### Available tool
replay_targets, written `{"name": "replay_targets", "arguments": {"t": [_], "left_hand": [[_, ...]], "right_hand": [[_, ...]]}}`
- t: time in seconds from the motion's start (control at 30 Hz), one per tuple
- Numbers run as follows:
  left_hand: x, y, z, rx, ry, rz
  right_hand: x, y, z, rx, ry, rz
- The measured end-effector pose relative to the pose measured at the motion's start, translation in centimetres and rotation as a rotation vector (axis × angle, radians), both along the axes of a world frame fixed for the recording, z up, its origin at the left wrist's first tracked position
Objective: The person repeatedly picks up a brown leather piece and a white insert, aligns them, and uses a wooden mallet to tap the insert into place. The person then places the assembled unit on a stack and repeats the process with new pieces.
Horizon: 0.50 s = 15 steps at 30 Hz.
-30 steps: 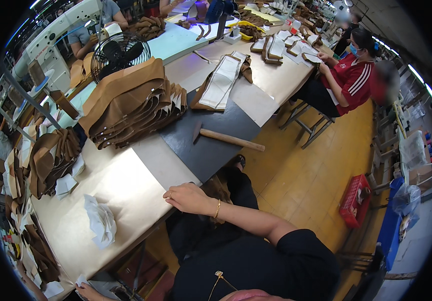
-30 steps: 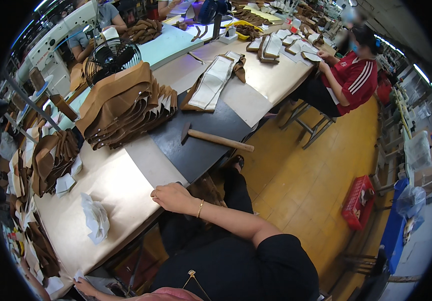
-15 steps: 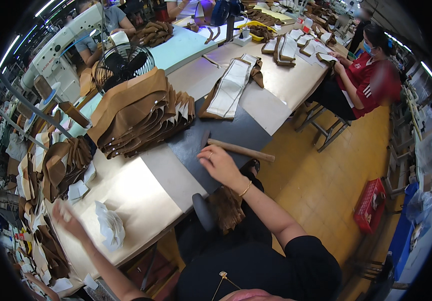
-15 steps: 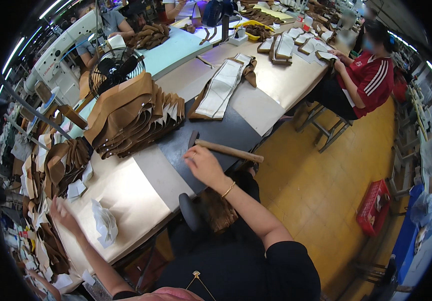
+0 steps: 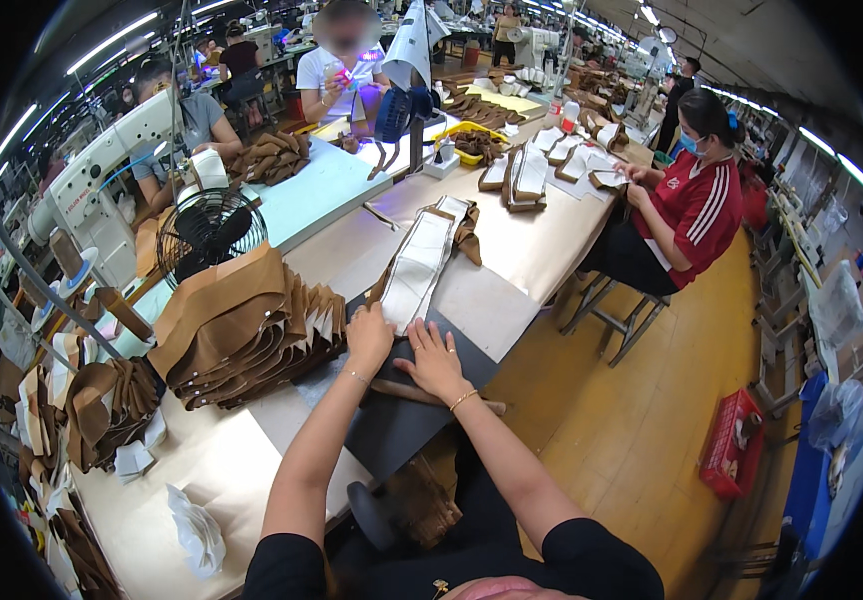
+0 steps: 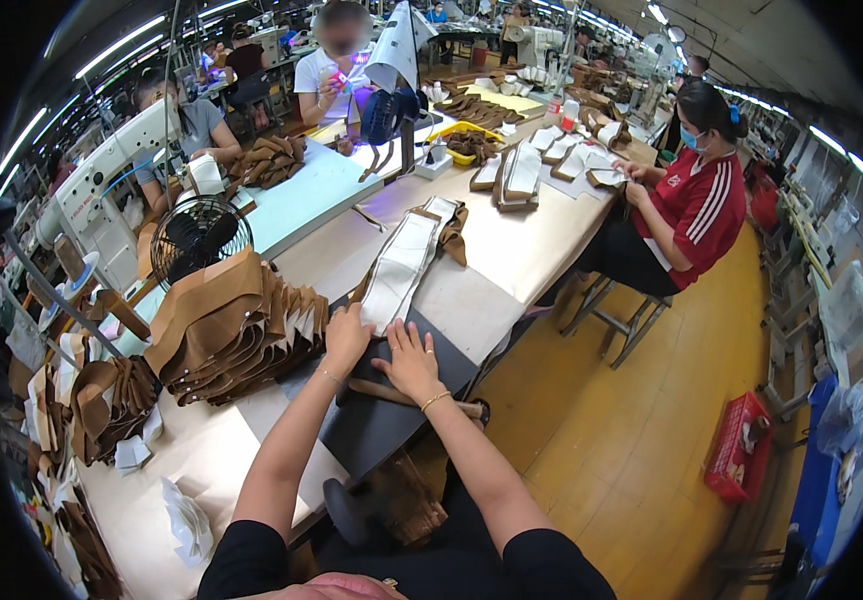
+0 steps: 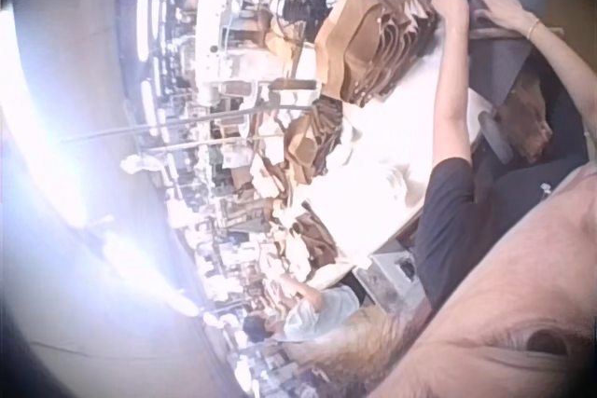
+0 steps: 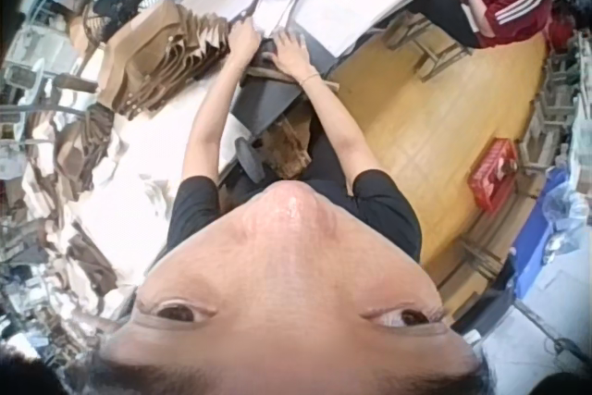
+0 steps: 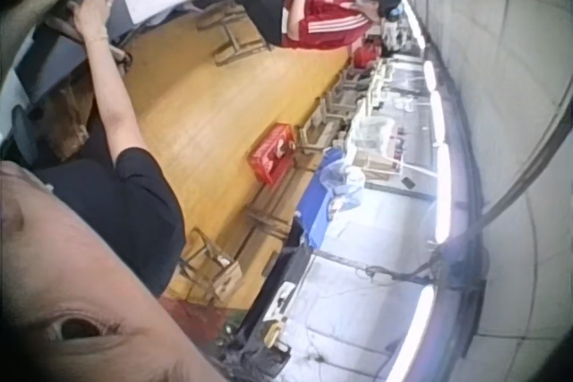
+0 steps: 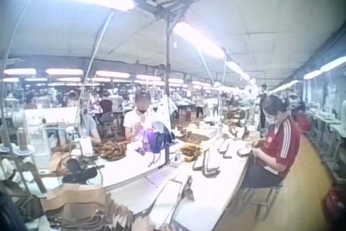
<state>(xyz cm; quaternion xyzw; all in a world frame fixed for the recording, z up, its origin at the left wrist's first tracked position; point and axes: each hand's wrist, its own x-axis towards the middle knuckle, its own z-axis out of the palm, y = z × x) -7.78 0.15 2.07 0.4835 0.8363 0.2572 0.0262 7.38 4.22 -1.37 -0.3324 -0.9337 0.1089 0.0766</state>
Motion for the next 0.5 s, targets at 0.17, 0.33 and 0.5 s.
{"name": "replay_targets", "arguments": {"t": [0.17,0.33,0.5], "left_hand": [[-2.8,1.2,-0.5,0.144,-0.276,0.0],[-4.9,4.0,4.1,0.106,-0.581,0.012],[-6.9,6.4,16.4,0.401,-0.701,-0.096]], "right_hand": [[0.2,0.3,0.2,-0.048,-0.033,-0.008],[-0.3,0.0,0.6,-0.059,-0.021,-0.016],[-0.1,0.3,0.3,-0.05,-0.063,-0.048]]}}
